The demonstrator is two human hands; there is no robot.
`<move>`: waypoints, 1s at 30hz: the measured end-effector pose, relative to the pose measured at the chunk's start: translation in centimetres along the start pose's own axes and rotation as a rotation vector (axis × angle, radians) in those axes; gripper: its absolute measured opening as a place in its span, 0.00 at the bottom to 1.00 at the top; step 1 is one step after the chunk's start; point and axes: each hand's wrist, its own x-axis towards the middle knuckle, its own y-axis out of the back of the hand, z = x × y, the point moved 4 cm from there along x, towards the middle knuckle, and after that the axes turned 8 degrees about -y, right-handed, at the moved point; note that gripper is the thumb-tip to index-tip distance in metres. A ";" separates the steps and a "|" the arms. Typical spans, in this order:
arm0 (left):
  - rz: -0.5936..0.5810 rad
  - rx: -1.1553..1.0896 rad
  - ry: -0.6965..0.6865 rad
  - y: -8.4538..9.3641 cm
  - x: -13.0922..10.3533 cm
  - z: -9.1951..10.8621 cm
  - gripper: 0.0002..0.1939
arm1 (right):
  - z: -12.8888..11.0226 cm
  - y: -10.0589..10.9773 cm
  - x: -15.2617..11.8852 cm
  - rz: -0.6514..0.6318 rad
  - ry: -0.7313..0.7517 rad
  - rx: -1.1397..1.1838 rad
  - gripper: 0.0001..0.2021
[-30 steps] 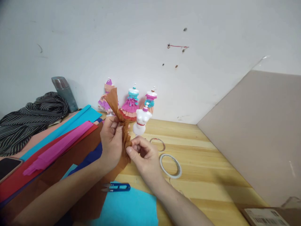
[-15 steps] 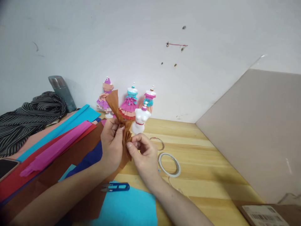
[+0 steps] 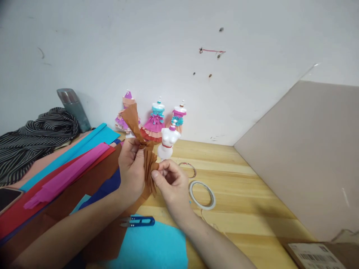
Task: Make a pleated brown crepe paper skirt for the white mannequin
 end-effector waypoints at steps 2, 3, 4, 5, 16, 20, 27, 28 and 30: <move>-0.016 0.001 -0.042 -0.1 0.0 0.1 0.02 | 0.0 -0.1 -0.1 -0.004 0.003 -0.008 0.11; -0.025 0.007 -0.066 -0.1 0.0 0.2 0.02 | 0.0 -0.2 -0.1 -0.008 0.007 -0.014 0.11; -0.031 0.012 -0.082 -0.1 0.0 0.2 0.03 | 0.0 -0.3 -0.1 -0.011 0.012 -0.015 0.10; -0.041 0.012 -0.089 -0.1 0.0 0.2 0.03 | 0.0 -0.3 -0.1 -0.015 0.015 -0.009 0.09; -0.124 0.084 -0.002 -0.5 0.0 -0.4 0.04 | -0.4 0.2 0.7 -0.010 0.040 -0.031 0.12; -0.139 0.069 0.006 -0.6 0.1 -0.4 0.03 | 0.0 0.3 1.2 -0.028 0.003 0.014 0.14; -0.137 0.002 0.036 -0.7 0.0 -0.5 0.03 | 0.2 0.6 1.6 -0.045 -0.024 0.016 0.13; -0.140 -0.008 0.041 -0.7 0.0 -0.6 0.03 | 0.2 0.6 1.6 -0.044 -0.024 0.013 0.13; -0.144 -0.012 0.042 -0.7 0.0 -0.5 0.03 | 0.2 0.7 1.7 -0.036 -0.023 0.021 0.12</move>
